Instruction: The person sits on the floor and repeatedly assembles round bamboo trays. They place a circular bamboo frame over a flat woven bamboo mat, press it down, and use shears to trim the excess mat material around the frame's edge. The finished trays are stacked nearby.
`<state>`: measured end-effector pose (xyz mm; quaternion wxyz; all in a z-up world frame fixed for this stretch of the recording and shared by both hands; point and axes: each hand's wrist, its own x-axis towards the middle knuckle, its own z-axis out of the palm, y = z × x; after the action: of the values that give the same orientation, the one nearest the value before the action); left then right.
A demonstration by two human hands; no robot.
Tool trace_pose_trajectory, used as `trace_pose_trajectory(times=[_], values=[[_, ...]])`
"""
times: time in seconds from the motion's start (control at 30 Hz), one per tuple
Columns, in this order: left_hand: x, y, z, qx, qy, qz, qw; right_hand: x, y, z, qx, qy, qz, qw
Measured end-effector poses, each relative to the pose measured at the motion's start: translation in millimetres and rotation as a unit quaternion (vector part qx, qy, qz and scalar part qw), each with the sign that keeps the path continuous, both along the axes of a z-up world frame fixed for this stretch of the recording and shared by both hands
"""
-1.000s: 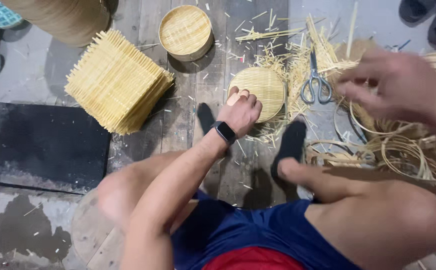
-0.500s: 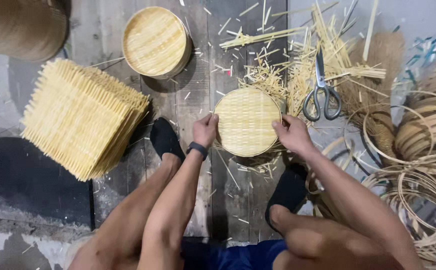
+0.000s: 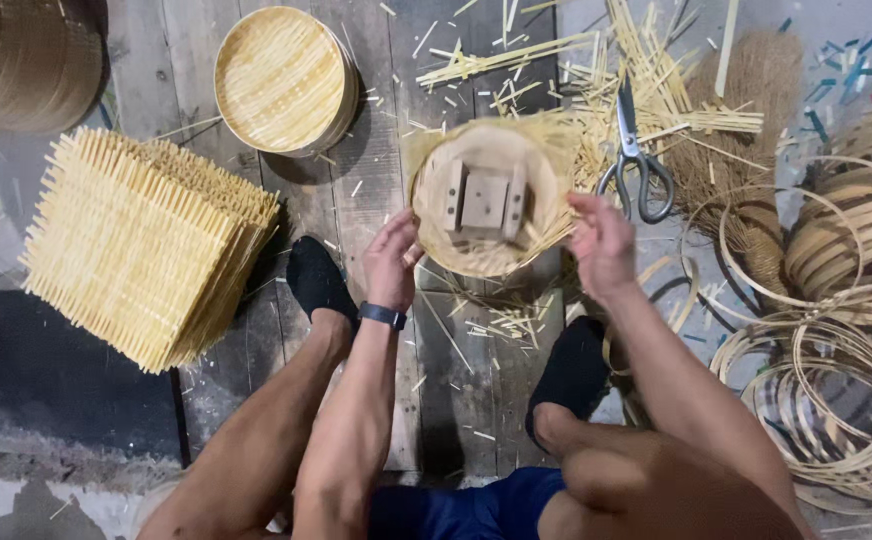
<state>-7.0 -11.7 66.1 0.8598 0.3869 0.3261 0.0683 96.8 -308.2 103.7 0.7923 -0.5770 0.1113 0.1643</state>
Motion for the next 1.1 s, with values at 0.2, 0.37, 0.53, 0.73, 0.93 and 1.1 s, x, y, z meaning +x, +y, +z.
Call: trace_pose_trajectory(times=[0.2,0.37,0.53,0.73,0.93,1.1], values=[[-21,-3,-91,0.186,0.059,-0.059,0.979,-21,-3,-33,-0.339,0.007,0.093,0.936],[-27,3,-68,0.48,0.113,-0.061,0.868,-7,50,31,-0.498,-0.372,0.28,0.732],[-22,13,-35,0.374,0.11,-0.051,0.919,-1,100,27,-0.524,-0.466,0.41,0.584],[-25,26,-16,0.356,0.095,0.017,0.93,-9,88,11,-0.523,-0.528,0.308,0.593],[-17,41,4,0.431,0.067,0.061,0.898,-7,81,-7,-0.553,-0.415,0.353,0.631],[8,-6,27,0.525,0.087,-0.034,0.846,-2,69,-26,-0.479,-0.434,0.254,0.72]])
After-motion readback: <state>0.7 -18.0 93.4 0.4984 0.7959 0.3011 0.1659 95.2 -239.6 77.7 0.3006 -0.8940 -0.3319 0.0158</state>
